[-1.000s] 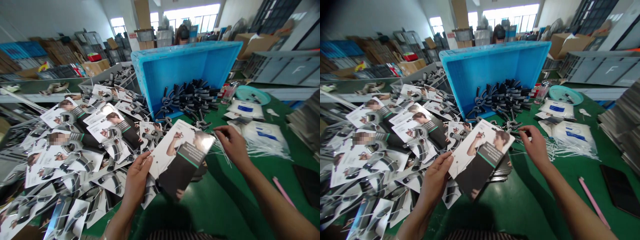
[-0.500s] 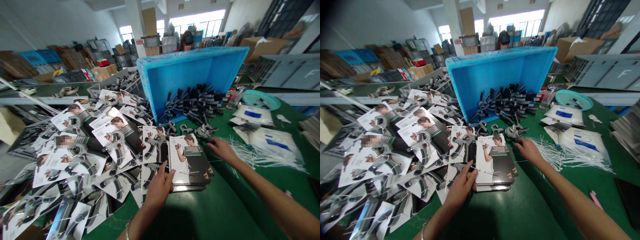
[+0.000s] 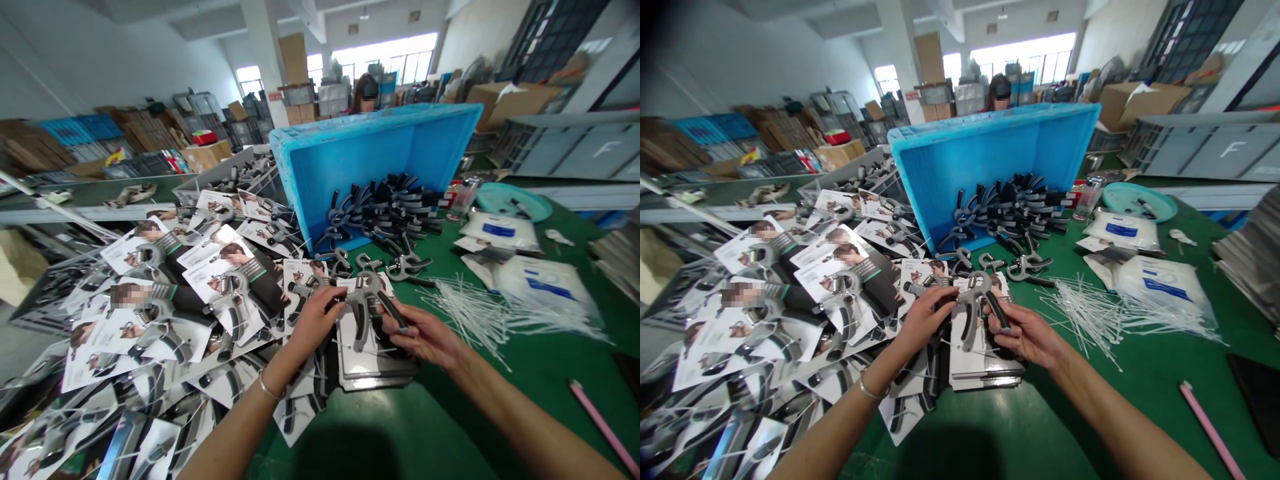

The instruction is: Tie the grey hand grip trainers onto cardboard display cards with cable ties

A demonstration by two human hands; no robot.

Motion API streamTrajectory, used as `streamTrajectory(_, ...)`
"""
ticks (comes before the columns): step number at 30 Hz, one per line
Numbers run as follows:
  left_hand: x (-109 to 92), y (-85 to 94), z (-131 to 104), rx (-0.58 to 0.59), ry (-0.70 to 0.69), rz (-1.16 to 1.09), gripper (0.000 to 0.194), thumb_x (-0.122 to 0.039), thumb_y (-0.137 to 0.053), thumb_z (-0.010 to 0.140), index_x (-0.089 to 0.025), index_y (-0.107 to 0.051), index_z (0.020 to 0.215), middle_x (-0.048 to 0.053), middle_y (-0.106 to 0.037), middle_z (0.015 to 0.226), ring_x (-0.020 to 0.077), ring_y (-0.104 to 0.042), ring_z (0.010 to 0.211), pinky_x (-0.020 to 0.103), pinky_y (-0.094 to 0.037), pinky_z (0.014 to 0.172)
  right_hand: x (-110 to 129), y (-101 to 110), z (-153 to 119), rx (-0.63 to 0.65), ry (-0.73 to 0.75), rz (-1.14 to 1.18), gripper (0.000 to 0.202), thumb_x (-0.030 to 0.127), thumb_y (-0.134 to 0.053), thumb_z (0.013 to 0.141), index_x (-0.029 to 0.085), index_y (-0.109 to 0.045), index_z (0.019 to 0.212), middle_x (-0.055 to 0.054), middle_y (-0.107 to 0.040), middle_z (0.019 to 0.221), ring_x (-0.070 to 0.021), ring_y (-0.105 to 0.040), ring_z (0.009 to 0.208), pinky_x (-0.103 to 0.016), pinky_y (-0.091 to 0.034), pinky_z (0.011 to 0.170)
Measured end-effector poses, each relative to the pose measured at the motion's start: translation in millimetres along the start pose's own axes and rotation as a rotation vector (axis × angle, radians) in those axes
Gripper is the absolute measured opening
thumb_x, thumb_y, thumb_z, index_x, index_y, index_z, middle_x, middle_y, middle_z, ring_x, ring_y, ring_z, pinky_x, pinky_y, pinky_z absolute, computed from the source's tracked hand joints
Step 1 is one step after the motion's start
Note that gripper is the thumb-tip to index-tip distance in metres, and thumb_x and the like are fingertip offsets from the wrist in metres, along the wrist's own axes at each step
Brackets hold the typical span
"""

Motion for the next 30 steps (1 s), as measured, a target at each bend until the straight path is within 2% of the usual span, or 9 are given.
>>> streamTrajectory(4, 15.5, -4.5, -13.0, 0.025, 0.008, -0.033, 0.027, -0.019, -0.058, 0.090, -0.022, -0.065, 0.115, 0.007, -0.066, 0.111, 0.0200, -0.060, 0.105, 0.038, -0.046, 0.096, -8.0, 9.9, -7.0, 0.003, -0.074, -0.176, 0.031, 0.043, -0.051, 0.095, 0.015, -0.063, 0.100, 0.000, -0.055, 0.070, -0.0046, -0.022, 0.044, -0.015, -0.027, 0.038)
streamTrajectory(7, 6.8, -10.7, -20.8, 0.077, -0.053, 0.030, 0.024, -0.018, -0.056, 0.091, -0.022, -0.067, 0.111, 0.007, -0.064, 0.110, 0.0215, -0.057, 0.108, 0.039, -0.044, 0.097, 0.1, 23.0, -22.7, -0.114, -0.098, -0.704, 0.046, 0.057, -0.042, 0.095, 0.017, -0.063, 0.089, -0.001, -0.059, 0.059, -0.0085, -0.034, 0.039, -0.021, -0.028, 0.038)
streamTrajectory(10, -3.9, -15.3, -21.8, 0.143, -0.073, 0.080, 0.020, -0.020, -0.056, 0.092, -0.022, -0.069, 0.107, 0.008, -0.064, 0.104, 0.0223, -0.056, 0.104, 0.040, -0.044, 0.094, 35.6, 31.4, -39.6, -0.436, 0.097, -1.311, 0.038, 0.053, -0.049, 0.093, 0.021, -0.061, 0.077, -0.002, -0.060, 0.059, -0.0165, -0.053, 0.052, -0.026, -0.037, 0.050)
streamTrajectory(12, -8.8, -16.2, -18.7, 0.157, -0.078, 0.085, 0.020, -0.022, -0.056, 0.092, -0.022, -0.068, 0.108, 0.008, -0.064, 0.104, 0.0225, -0.056, 0.104, 0.040, -0.044, 0.095, 49.4, 21.7, -45.8, -0.505, 0.257, -1.498, 0.027, 0.045, -0.052, 0.093, 0.022, -0.063, 0.083, -0.004, -0.065, 0.074, -0.0210, -0.060, 0.068, -0.031, -0.043, 0.063)
streamTrajectory(15, -10.7, -17.6, -7.3, 0.109, -0.073, 0.079, 0.023, -0.022, -0.052, 0.094, -0.021, -0.066, 0.112, 0.009, -0.064, 0.108, 0.0227, -0.056, 0.107, 0.041, -0.043, 0.098, 42.2, -4.7, -40.1, -0.294, 0.427, -1.539, 0.015, 0.035, -0.058, 0.091, 0.024, -0.065, 0.098, -0.007, -0.066, 0.097, -0.0249, -0.058, 0.093, -0.037, -0.044, 0.083)
streamTrajectory(18, -8.5, -27.8, 8.2, 0.086, -0.077, 0.080, 0.027, -0.017, -0.050, 0.093, -0.020, -0.066, 0.114, 0.009, -0.064, 0.108, 0.0220, -0.057, 0.106, 0.040, -0.042, 0.100, 26.7, -24.0, -28.9, -0.150, 0.511, -1.541, 0.009, 0.027, -0.060, 0.090, 0.024, -0.065, 0.098, -0.007, -0.065, 0.101, -0.0253, -0.054, 0.098, -0.039, -0.042, 0.087)
streamTrajectory(21, -6.8, -41.8, 17.9, 0.113, -0.086, 0.063, 0.025, -0.014, -0.053, 0.090, -0.019, -0.070, 0.108, 0.008, -0.065, 0.104, 0.0214, -0.058, 0.103, 0.039, -0.044, 0.097, 19.8, -25.8, -19.0, -0.179, 0.545, -1.507, 0.007, 0.025, -0.059, 0.092, 0.023, -0.065, 0.088, -0.006, -0.066, 0.092, -0.0246, -0.055, 0.094, -0.039, -0.042, 0.086)
streamTrajectory(24, -10.1, -47.4, 16.0, 0.099, -0.105, 0.032, 0.017, -0.015, -0.058, 0.089, -0.020, -0.073, 0.095, 0.006, -0.067, 0.100, 0.0210, -0.059, 0.100, 0.039, -0.044, 0.096, 19.8, -15.3, -13.1, -0.247, 0.552, -1.374, 0.008, 0.025, -0.059, 0.092, 0.022, -0.065, 0.087, -0.004, -0.066, 0.091, -0.0225, -0.058, 0.092, -0.036, -0.043, 0.086)
streamTrajectory(30, -14.8, -48.5, 2.7, 0.073, -0.089, -0.065, 0.015, -0.019, -0.059, 0.090, -0.021, -0.072, 0.097, 0.005, -0.071, 0.096, 0.0195, -0.060, 0.096, 0.035, -0.044, 0.092, 23.8, 2.6, -0.9, -0.380, 0.594, -1.134, 0.016, 0.033, -0.062, 0.089, 0.020, -0.065, 0.079, -0.004, -0.062, 0.092, -0.0205, -0.059, 0.093, -0.035, -0.044, 0.089)
Point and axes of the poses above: each hand's wrist, its own z-axis towards the middle knuckle, its own y-axis out of the back of the hand, x = y × z, the point moved 7 cm from there along z, towards the middle knuckle
